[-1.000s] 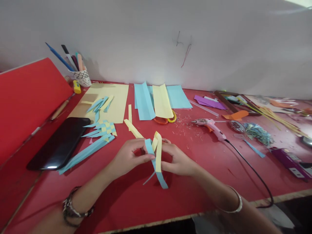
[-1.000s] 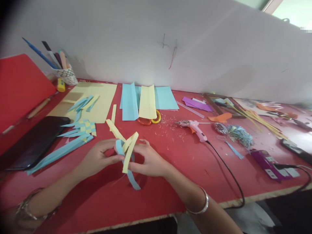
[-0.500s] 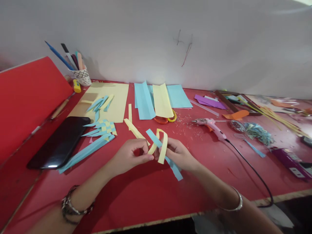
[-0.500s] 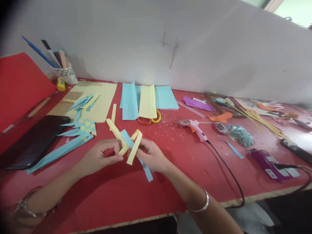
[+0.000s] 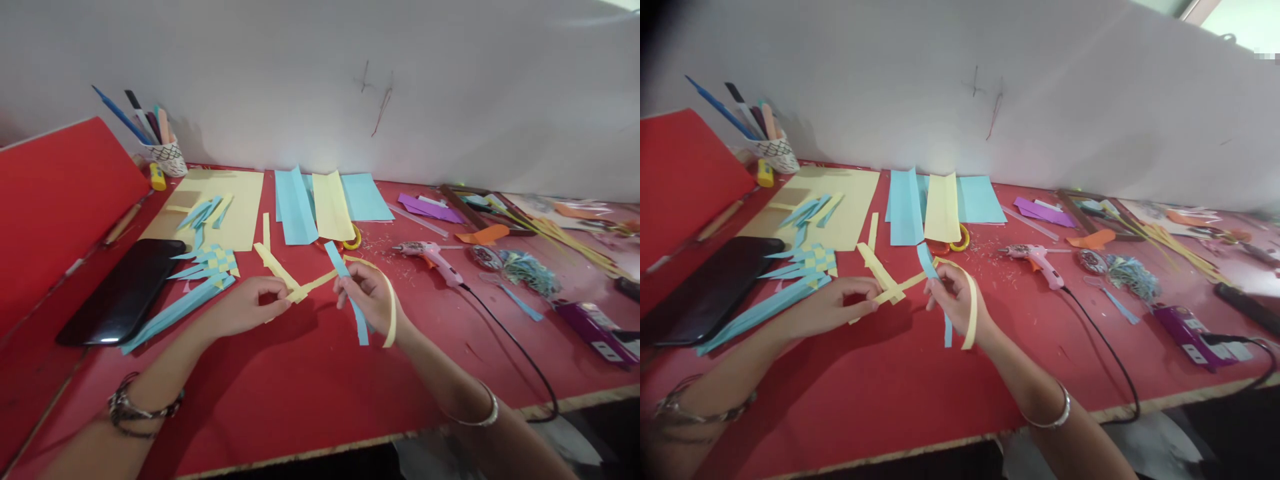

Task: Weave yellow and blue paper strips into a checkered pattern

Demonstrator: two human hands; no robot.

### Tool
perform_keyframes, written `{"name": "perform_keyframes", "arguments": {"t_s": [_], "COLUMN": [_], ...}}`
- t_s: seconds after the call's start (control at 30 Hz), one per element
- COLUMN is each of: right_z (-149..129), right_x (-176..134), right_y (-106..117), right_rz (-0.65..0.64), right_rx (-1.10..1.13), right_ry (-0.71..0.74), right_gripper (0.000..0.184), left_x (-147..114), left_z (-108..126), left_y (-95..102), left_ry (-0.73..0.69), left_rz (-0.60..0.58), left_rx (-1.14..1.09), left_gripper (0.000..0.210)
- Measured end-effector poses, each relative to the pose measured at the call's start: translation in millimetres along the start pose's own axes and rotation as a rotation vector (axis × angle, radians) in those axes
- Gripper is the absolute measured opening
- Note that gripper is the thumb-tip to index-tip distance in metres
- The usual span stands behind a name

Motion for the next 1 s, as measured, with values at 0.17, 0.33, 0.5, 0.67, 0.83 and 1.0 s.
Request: {"name": "perform_keyframes", "arguments": {"t_s": [0.17, 0.33, 0.5, 0.67, 0.83, 1.0], "right_z": [-10.9, -22.0, -21.1, -28.8, -31.9, -26.6], "right_x": [-2.3, -6.9, -10.6, -17.6, -17.1, -9.6], "right_y": [4.1, -5.2, -26.1, -40.7, -35.9, -24.9], "right_rz": [0.023, 0.039, -0.015, -0.062, -0.014, -0.06], "right_rx": [-0.235, -0.631, -0.965, -1.089, -0.988, -0.589], "right_ry": [0.101, 0.23, 0.321, 0.44, 0.441, 0.307], "right_gripper": [0.016, 0.016, 0.017, 0.014, 0.016, 0.013], "left_x": [1.3, -5.9, -7.6, -6.1, -5.9, -6.7], "left_z": [-9.5, 6.0, 40.1, 31.1, 22.9, 24.1], "left_y": [5.9, 31.3, -10.2, -44.4, -30.0, -4.5], "left_ry": [0.042, -0.036, -0.134, 0.028, 0.014, -0.027], "left_rz": [0.013, 0.415, 0.282, 0.182, 0.286, 0.311], "left_rx": [0.006, 0.133, -0.062, -0.129, -0.167, -0.085], "left_gripper": [0.028, 0.021, 0.023, 0.029, 0.029, 0.022]}}
Point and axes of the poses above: each hand's wrist, its own x-axis towards the middle knuckle, its own y-axis out of the back of the hand, z = x × y, the point moved 10 cm from there along x, towards the middle knuckle, and after that the axes turned 8 degrees about -x, right-handed, at the moved point
